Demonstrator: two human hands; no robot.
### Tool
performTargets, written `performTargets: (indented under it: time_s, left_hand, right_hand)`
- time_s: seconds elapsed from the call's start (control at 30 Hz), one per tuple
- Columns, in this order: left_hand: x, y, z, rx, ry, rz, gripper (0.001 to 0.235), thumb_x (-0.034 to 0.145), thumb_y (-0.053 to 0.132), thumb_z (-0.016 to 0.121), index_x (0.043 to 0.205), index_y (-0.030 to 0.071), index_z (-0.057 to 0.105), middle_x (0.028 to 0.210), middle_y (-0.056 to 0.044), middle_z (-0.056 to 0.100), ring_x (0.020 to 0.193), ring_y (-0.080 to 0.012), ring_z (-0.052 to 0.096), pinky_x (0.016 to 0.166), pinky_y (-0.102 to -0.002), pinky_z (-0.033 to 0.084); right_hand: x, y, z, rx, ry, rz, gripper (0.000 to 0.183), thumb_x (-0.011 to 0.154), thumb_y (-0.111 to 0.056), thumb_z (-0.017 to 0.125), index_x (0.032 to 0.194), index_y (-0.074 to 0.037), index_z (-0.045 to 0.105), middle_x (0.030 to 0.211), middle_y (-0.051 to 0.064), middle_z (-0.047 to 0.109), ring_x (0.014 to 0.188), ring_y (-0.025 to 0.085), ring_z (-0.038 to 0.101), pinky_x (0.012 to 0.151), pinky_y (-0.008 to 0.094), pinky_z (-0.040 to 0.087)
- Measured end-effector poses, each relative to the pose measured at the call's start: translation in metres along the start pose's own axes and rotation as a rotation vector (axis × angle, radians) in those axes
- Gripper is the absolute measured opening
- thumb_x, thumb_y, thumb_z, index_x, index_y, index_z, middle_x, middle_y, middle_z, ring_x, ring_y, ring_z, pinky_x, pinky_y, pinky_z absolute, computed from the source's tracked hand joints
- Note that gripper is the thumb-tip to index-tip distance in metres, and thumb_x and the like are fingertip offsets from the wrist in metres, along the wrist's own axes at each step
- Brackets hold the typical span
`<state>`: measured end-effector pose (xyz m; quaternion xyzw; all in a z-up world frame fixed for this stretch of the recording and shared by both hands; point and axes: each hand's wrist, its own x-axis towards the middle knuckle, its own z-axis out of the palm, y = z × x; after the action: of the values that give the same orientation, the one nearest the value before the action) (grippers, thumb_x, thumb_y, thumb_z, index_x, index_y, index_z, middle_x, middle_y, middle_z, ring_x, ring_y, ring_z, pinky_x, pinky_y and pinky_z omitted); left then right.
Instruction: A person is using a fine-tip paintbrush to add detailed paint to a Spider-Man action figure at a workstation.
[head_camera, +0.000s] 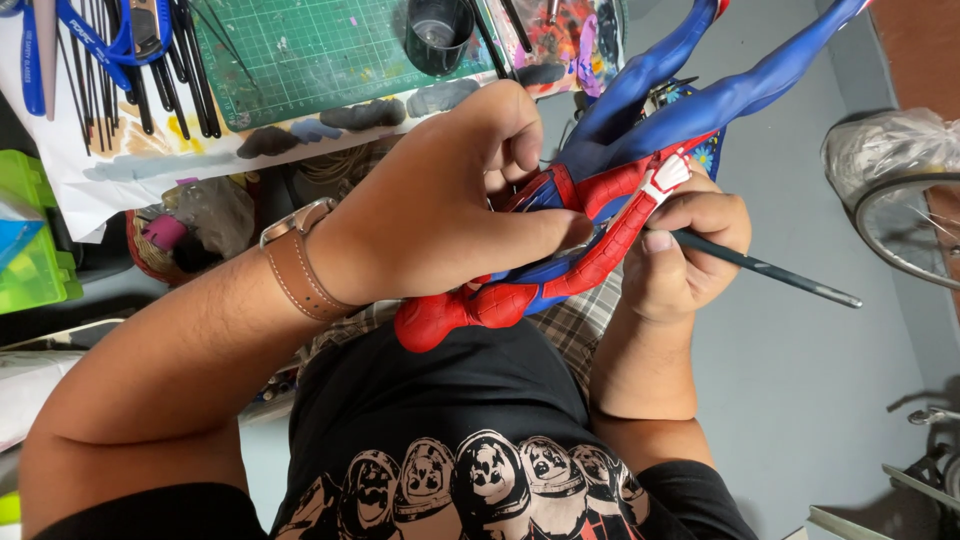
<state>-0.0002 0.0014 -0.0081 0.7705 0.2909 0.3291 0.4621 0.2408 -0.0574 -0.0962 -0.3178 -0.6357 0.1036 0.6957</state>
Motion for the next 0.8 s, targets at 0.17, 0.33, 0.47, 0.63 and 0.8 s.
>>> performTargets:
  time_s: [0.17,0.33,0.47,0.63,0.8]
  left_hand:
    - [-0.0003,0.0009,-0.0010,-0.007,-0.010,-0.008,0.045,0.077,0.023,0.082,0.089,0.016,0.039,0.071,0.004,0.041,0.066,-0.0120,0.039,0.074,-0.025,0.049]
    - [0.0000,0.0009,-0.0001,0.015,-0.006,-0.037,0.045,0.076,0.026,0.083,0.089,0.016,0.040,0.075,0.005,0.044,0.067,-0.0126,0.039,0.065,-0.027,0.043]
    - [-0.0002,0.0008,-0.0008,0.006,-0.015,-0.035,0.046,0.077,0.025,0.083,0.089,0.017,0.040,0.073,0.005,0.044,0.066,-0.0122,0.040,0.066,-0.027,0.044]
    - [0.0000,0.0016,0.0000,0.026,-0.007,-0.042,0.045,0.076,0.027,0.083,0.090,0.017,0.041,0.077,0.006,0.046,0.068,-0.0128,0.039,0.061,-0.029,0.038]
    - [-0.0003,0.0017,-0.0008,-0.015,-0.006,-0.020,0.044,0.077,0.023,0.082,0.089,0.016,0.040,0.074,0.005,0.042,0.066,-0.0121,0.037,0.068,-0.026,0.044]
  right_hand:
    - [0.0005,-0.0018,0.0013,-0.014,-0.013,-0.005,0.018,0.093,-0.021,0.063,0.088,-0.009,0.051,0.083,0.009,0.056,0.086,0.029,0.059,0.085,0.043,0.048]
    - [0.0014,-0.0028,0.0032,-0.024,-0.017,-0.010,0.017,0.093,-0.020,0.062,0.088,-0.009,0.050,0.082,0.009,0.056,0.083,0.028,0.058,0.082,0.042,0.047]
    - [0.0019,-0.0033,0.0032,-0.041,-0.024,-0.014,0.018,0.094,-0.021,0.062,0.088,-0.009,0.050,0.082,0.009,0.057,0.083,0.028,0.058,0.084,0.042,0.047]
    - [0.0007,-0.0020,0.0019,-0.043,-0.017,-0.007,0.019,0.094,-0.022,0.063,0.088,-0.009,0.051,0.083,0.009,0.057,0.084,0.028,0.058,0.083,0.042,0.047]
    - [0.0001,-0.0001,0.0005,-0.010,-0.003,0.000,0.017,0.093,-0.020,0.063,0.088,-0.009,0.051,0.083,0.009,0.057,0.085,0.028,0.060,0.084,0.042,0.048]
